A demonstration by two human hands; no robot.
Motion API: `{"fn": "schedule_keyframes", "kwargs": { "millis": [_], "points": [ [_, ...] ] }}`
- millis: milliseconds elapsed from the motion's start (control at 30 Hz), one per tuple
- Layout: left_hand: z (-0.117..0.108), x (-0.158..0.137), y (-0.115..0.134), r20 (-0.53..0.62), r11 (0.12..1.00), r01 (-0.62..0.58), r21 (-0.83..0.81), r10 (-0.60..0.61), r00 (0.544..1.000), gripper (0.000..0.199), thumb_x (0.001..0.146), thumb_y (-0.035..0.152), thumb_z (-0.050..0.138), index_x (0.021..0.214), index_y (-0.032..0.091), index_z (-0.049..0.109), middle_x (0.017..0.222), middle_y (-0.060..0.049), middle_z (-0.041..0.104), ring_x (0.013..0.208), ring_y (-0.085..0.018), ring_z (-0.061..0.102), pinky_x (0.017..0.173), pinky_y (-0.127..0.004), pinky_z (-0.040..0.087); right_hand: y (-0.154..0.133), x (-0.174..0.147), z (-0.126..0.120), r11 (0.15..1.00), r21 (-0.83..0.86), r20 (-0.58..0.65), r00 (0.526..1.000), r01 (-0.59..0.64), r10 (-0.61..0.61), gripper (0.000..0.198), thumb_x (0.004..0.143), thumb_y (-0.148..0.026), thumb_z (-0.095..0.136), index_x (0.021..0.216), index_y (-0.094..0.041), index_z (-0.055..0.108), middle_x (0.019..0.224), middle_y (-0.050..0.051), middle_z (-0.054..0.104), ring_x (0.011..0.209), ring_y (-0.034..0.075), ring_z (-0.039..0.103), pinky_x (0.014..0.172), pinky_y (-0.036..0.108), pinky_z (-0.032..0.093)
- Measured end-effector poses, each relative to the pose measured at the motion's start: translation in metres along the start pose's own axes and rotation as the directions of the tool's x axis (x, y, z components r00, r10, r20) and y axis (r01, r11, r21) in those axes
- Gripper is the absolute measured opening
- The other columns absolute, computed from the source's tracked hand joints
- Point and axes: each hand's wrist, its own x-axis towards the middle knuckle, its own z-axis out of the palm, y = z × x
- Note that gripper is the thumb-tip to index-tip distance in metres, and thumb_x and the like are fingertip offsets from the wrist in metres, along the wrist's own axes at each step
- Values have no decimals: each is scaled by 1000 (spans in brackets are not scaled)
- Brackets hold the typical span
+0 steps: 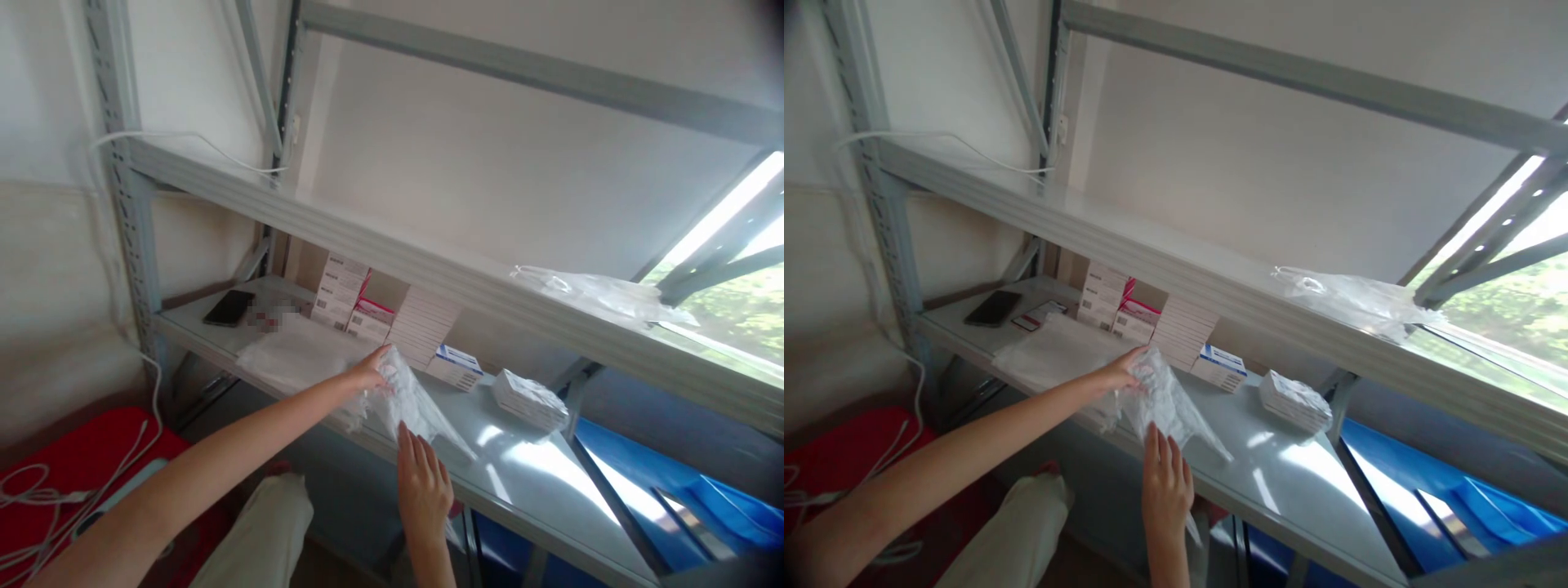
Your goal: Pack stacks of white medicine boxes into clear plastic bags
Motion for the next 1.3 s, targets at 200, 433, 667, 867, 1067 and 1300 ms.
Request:
{"fn": "schedule_keyframes", "kwargs": {
  "millis": [200, 433, 667, 867, 1067, 1300],
  "points": [
    [-68, -25, 30, -53, 993, -38, -109, 32, 998, 73, 74, 6, 54, 142, 25, 37, 143, -12, 45, 100, -19, 65, 74, -28, 57, -49, 59, 15, 995, 98, 36, 999, 25, -28, 60, 90, -9, 34, 148, -25, 33, 125, 12, 63, 114, 30, 58, 80, 41, 50],
    [-178, -67, -2, -235, 1000, -22, -11, 19, 972, 66, 64, 12, 57, 129, 21, 54, 137, -11, 52, 101, -23, 65, 74, -28, 54, -128, 122, 25, 967, 213, 256, 947, 141, -195, 52, 92, -9, 34, 142, -18, 43, 137, 15, 52, 128, 30, 47, 91, 45, 49],
    [-231, -83, -49, -430, 963, 71, 261, 50, 902, 57, 61, 17, 58, 118, 13, 62, 114, -13, 68, 105, -28, 63, 83, -38, 52, -183, 139, 36, 945, 283, 425, 862, 163, -276, 45, 94, -14, 36, 138, -13, 46, 137, 17, 52, 131, 31, 43, 94, 46, 48],
    [-226, -87, -66, -476, 829, -22, 559, 342, 810, 44, 74, 14, 47, 116, 14, 61, 120, -12, 65, 110, -24, 61, 99, -42, 45, -185, 133, 55, 934, 316, 398, 870, 165, -289, 45, 96, -28, 40, 140, -15, 45, 141, 15, 48, 135, 31, 37, 106, 53, 36],
    [-208, -98, -71, -486, 636, 41, 771, 545, 684, 50, 76, 6, 43, 125, 14, 52, 125, -13, 58, 121, -24, 51, 107, -45, 36, -174, 132, 63, 908, 346, 335, 873, 234, -353, 54, 96, -46, 37, 143, -19, 40, 143, 12, 47, 137, 31, 34, 111, 54, 28],
    [-202, -110, -91, -751, 742, 175, 648, 583, 309, 35, 87, 27, 48, 119, 15, 53, 119, -16, 58, 116, -30, 53, 103, -49, 38, -174, 125, 71, 910, 334, 323, 877, 245, -355, 60, 94, -51, 39, 144, -19, 37, 144, 13, 45, 137, 32, 33, 110, 55, 29]
  ]
}}
